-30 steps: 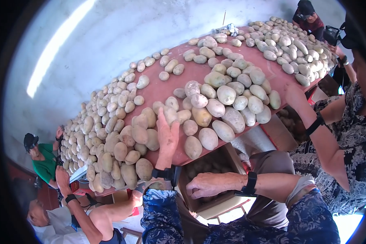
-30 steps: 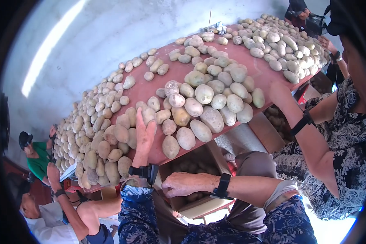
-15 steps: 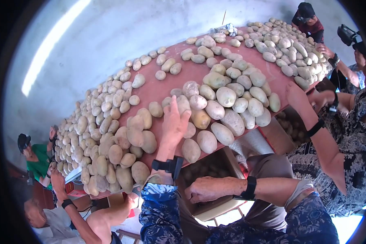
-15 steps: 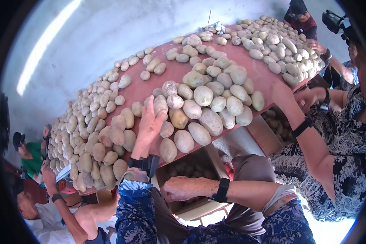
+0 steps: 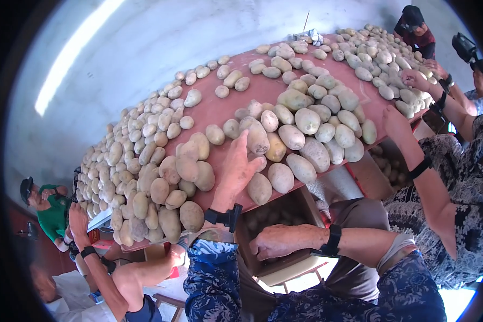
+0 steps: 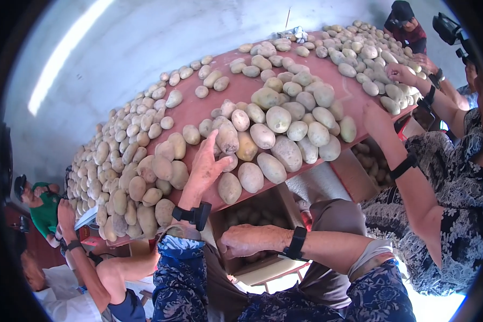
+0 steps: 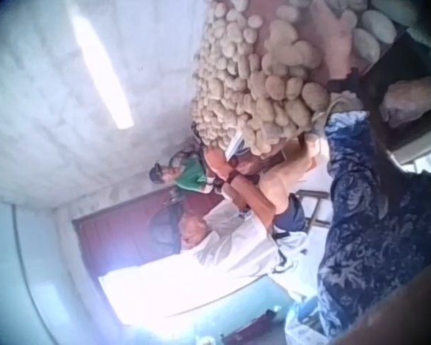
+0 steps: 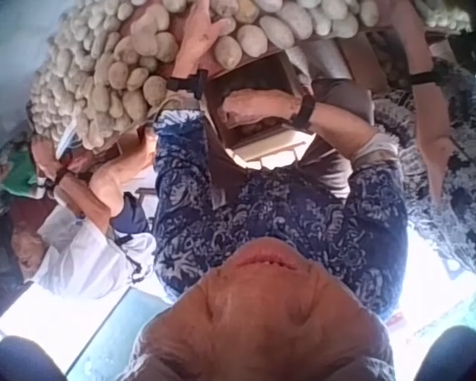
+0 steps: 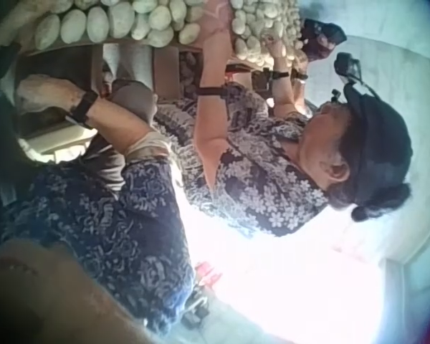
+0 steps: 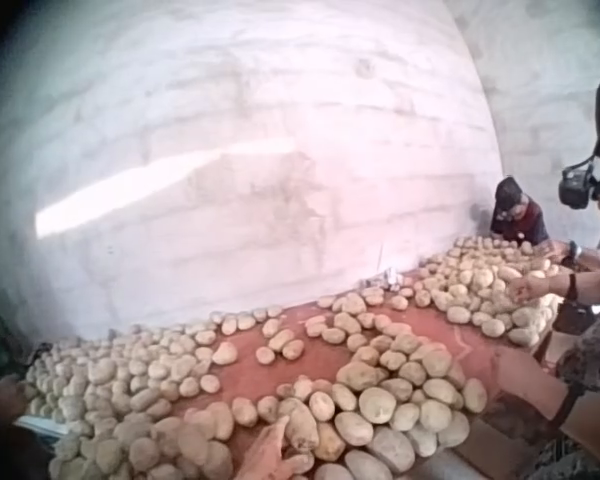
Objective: Sorting a large quantity of potatoes on a table into boxes.
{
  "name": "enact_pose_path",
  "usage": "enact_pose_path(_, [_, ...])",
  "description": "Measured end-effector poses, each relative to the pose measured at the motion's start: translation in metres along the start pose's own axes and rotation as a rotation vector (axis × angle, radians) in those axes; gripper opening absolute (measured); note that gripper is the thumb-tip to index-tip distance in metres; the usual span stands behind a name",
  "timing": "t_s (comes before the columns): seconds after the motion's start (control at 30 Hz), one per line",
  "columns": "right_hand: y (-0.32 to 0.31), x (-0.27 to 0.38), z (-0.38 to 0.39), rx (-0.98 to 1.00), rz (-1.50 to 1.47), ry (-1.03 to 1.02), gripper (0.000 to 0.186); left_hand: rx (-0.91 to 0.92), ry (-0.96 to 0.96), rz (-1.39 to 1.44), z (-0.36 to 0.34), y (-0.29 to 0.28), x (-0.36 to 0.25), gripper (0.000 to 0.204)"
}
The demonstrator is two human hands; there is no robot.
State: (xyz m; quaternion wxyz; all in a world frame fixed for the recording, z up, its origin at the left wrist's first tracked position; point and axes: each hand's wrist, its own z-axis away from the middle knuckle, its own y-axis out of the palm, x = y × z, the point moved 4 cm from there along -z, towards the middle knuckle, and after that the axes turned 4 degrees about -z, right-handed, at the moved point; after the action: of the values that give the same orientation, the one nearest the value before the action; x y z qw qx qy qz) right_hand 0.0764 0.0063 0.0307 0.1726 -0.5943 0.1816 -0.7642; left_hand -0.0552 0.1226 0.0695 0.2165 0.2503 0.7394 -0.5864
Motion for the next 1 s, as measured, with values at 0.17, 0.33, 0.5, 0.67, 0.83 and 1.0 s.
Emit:
enact_pose_path(0.17, [-0.007,0.000,0.007,-0.001,-0.006,0.009,0.026,-0.023,0.043,-0.009,-0.001,0.001,0.004,0.080])
enact_pose_path(0.33, [-0.005,-0.004,0.009,-0.012,-0.033,0.046,0.025,-0.040,0.049,0.053,0.002,0.001,0.007,0.077])
enact_pose_path(0.5, [-0.003,-0.004,0.008,0.018,-0.014,0.039,0.026,-0.048,0.021,0.052,0.009,-0.004,0.013,0.072])
enact_pose_path(0.67, [-0.014,0.006,0.008,0.081,-0.020,0.160,0.029,-0.092,0.087,0.030,0.014,0.004,0.020,0.069])
enact_pose_path(0.83, [-0.012,-0.005,-0.003,0.076,0.046,0.122,0.032,-0.085,0.082,0.061,0.023,0.004,0.023,0.069])
enact_pose_path(1.0, [-0.011,-0.003,-0.013,0.057,0.117,0.034,0.039,-0.066,0.054,-0.032,0.030,-0.004,0.037,0.068])
